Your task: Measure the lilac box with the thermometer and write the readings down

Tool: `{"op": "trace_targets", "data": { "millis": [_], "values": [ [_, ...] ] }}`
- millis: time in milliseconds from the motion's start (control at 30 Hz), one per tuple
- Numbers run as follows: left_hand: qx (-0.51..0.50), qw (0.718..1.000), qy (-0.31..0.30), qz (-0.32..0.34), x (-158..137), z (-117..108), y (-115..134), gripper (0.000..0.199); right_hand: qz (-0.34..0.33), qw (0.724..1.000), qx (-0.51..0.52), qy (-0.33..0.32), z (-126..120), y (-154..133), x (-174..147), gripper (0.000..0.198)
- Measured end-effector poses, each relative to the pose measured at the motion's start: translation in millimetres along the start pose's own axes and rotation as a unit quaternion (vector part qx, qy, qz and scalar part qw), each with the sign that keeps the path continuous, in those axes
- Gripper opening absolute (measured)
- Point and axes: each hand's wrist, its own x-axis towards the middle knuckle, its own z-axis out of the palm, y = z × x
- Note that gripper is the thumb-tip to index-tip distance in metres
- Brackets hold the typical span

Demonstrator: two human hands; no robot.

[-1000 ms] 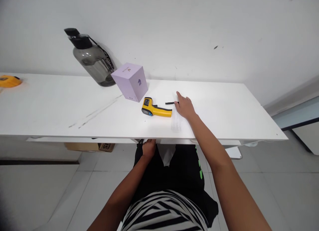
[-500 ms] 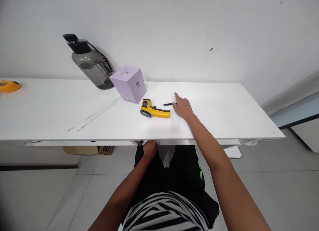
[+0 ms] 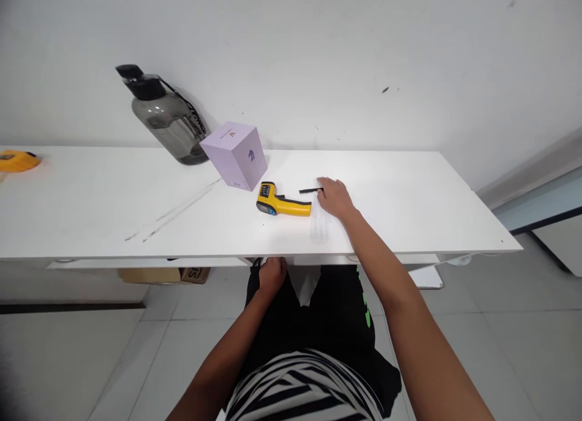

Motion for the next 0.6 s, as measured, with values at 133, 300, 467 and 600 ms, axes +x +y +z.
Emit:
{"op": "trace_targets", "data": {
  "millis": [133,300,467,600],
  "values": [
    [-0.022,0.997,0.054,0.04,-30.7,-26.1,6.4,0.03,-0.007,1.0,0.014,0.009,2.1,3.0,0.6,0.037],
    [-0.159,0.918,0.262,0.253,-64.8,-86.6,39.3,0.027,-0.024,0.998,0.031,0.044,-5.3,-1.4,0.8,0.03],
    [-0.12,0.887,0.3,0.33,-49.5,-130.7,90.1,0.033,0.042,0.966,0.127,0.22,-21.7,-12.3,-2.0,0.029],
    [-0.016,0.913,0.247,0.324,-21.7,-135.6,115.1,0.061,-0.005,0.929,0.202,0.311,-36.6,-18.4,-12.7,0.037]
  ]
}}
